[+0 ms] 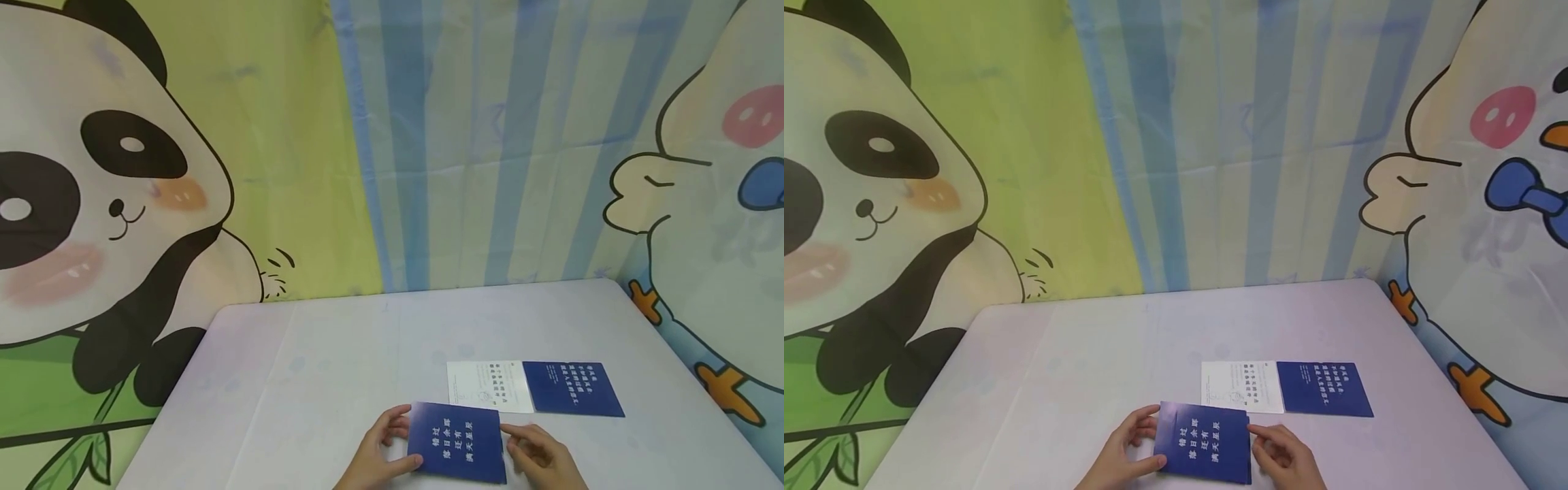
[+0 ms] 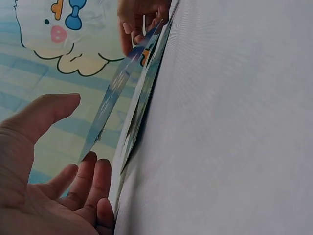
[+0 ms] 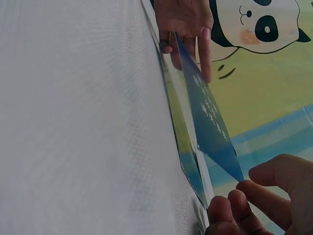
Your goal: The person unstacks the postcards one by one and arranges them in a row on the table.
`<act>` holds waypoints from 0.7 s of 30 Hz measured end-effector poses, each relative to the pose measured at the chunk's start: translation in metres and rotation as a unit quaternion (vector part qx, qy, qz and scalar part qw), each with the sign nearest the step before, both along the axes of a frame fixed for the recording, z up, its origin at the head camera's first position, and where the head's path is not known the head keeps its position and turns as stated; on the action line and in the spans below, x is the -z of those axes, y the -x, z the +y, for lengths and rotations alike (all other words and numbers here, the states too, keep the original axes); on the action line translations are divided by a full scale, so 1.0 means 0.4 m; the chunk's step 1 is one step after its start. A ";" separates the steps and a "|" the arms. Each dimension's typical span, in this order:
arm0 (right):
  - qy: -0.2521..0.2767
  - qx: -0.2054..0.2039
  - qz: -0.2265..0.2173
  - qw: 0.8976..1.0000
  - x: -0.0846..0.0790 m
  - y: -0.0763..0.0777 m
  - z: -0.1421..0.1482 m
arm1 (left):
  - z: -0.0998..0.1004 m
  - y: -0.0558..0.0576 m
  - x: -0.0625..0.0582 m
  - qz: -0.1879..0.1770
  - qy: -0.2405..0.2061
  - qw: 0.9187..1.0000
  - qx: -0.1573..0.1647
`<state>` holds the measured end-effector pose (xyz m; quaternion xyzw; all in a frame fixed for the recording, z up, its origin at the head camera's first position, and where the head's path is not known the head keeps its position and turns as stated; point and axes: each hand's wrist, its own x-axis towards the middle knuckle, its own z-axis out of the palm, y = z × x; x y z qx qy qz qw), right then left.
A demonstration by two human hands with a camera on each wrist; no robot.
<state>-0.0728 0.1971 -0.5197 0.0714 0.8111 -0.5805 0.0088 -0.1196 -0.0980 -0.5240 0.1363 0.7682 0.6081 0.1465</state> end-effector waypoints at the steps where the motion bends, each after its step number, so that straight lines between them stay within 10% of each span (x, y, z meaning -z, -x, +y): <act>1: 0.007 -0.006 0.003 1.000 0.001 0.000 0.000 | -0.001 0.000 0.001 0.003 -0.001 1.000 0.001; 11: 0.058 -0.053 -0.058 0.995 -0.007 0.008 -0.011 | -0.012 0.005 0.003 0.039 0.016 0.999 0.023; 21: 0.063 -0.132 -0.022 0.989 -0.009 0.024 -0.024 | -0.025 0.014 0.004 0.064 0.020 0.998 0.021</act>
